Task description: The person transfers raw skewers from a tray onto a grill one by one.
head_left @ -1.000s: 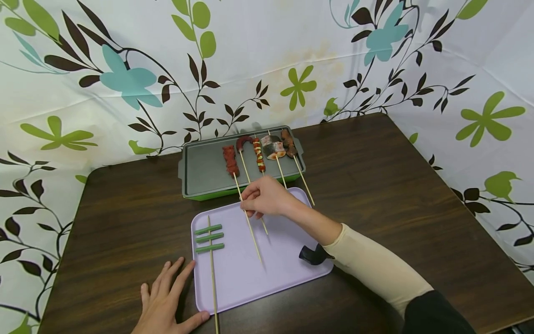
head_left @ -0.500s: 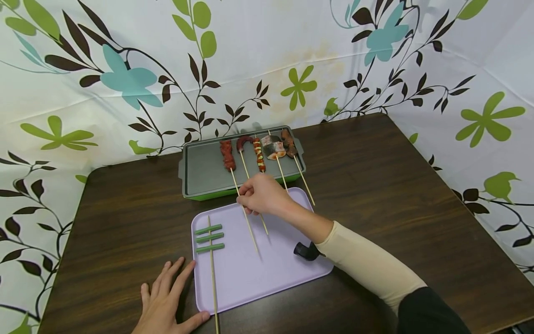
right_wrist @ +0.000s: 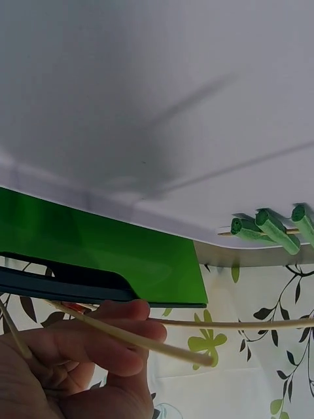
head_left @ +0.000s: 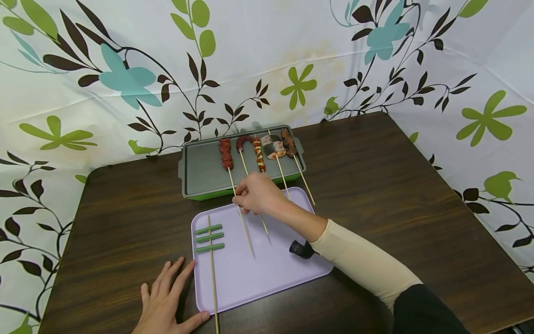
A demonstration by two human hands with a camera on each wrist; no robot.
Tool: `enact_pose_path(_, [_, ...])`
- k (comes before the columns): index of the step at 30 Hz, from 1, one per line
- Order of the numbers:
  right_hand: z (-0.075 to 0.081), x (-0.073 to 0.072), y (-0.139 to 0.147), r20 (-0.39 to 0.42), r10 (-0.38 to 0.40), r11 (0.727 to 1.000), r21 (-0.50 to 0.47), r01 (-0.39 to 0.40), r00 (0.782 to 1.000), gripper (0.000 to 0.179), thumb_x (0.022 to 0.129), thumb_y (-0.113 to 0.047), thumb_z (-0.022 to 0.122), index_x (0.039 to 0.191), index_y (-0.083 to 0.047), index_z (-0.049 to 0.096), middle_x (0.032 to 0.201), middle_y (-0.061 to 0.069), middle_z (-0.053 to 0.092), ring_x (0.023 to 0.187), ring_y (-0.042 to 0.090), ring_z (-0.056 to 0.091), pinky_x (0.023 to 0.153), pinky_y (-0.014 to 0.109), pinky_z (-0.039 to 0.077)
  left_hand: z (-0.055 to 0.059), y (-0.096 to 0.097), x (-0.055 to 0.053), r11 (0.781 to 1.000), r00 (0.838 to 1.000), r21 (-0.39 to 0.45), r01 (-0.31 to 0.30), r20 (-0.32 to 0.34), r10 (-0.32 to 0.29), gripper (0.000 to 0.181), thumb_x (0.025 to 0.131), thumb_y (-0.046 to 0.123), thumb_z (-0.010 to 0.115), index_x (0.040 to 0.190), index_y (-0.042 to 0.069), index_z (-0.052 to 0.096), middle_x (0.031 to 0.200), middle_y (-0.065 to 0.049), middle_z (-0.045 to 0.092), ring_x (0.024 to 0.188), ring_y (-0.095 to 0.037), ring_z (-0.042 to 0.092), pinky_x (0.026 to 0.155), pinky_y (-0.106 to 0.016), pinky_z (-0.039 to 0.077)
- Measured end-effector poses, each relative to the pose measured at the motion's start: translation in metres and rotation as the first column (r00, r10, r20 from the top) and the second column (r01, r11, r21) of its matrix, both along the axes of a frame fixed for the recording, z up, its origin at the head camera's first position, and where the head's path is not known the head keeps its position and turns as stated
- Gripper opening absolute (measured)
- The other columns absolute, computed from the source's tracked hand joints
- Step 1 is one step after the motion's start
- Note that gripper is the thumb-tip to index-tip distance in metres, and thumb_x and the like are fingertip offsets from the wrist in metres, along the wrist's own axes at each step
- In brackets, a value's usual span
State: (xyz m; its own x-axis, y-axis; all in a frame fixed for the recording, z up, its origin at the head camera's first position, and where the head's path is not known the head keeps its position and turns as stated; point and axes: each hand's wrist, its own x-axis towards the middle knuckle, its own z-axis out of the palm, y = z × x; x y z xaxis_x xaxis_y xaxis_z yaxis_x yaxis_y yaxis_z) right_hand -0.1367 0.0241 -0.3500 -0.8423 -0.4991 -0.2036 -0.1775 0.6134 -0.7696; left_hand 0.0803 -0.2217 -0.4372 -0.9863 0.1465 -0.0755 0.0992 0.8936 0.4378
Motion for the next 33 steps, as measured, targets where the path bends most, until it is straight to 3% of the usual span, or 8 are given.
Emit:
enact_pose_path(7, [-0.002,-0.001,-0.001,-0.043,0.024,0.999,0.028,-0.023,0.999,0.008,0.091,-0.017,0.071,0.091,-0.01,0.075,0.055,-0.007,0.064,0.046,0.017,0.063,0.046,0.026,0.047,0.0,0.0,0.0,1.0,1.0,-0.014,0.001,-0.019,-0.002,0.106,0.067,0.071,0.076,0.154,0.035,0.027,0.15,-0.016,0.03,0.134,-0.051,0.024,0.085,-0.085,0.011])
enact_pose_path(23, [0.003,0.004,0.002,-0.055,0.027,0.999,0.019,-0.026,0.998,0.016,0.092,-0.019,0.071,0.102,-0.007,0.076,0.059,-0.005,0.067,0.054,0.024,0.068,0.052,0.026,0.051,0.003,0.001,0.0,1.0,1.0,0.001,-0.004,0.009,0.004,0.106,0.068,0.071,0.074,0.155,0.035,0.024,0.152,-0.016,0.027,0.136,-0.051,0.02,0.088,-0.085,0.007])
enact_pose_path(28, [0.007,0.009,0.006,-0.102,0.047,0.999,0.015,-0.046,0.994,0.016,0.092,-0.019,0.07,0.102,-0.008,0.076,0.063,-0.003,0.07,0.053,0.015,0.066,0.064,0.024,0.051,0.004,0.001,-0.001,1.0,1.0,-0.001,-0.008,0.029,0.008,0.106,0.068,0.072,0.073,0.155,0.036,0.023,0.153,-0.016,0.026,0.137,-0.051,0.019,0.089,-0.085,0.006])
enact_pose_path(33, [0.015,0.024,0.008,-0.11,0.061,0.998,-0.013,-0.062,0.992,0.02,0.091,-0.022,0.071,0.104,-0.007,0.075,0.061,-0.009,0.068,0.052,0.004,0.062,0.072,0.026,0.05,0.003,0.001,-0.001,1.0,1.0,-0.003,-0.004,0.028,0.004,0.106,0.069,0.072,0.073,0.155,0.036,0.023,0.153,-0.016,0.026,0.137,-0.051,0.018,0.088,-0.085,0.007])
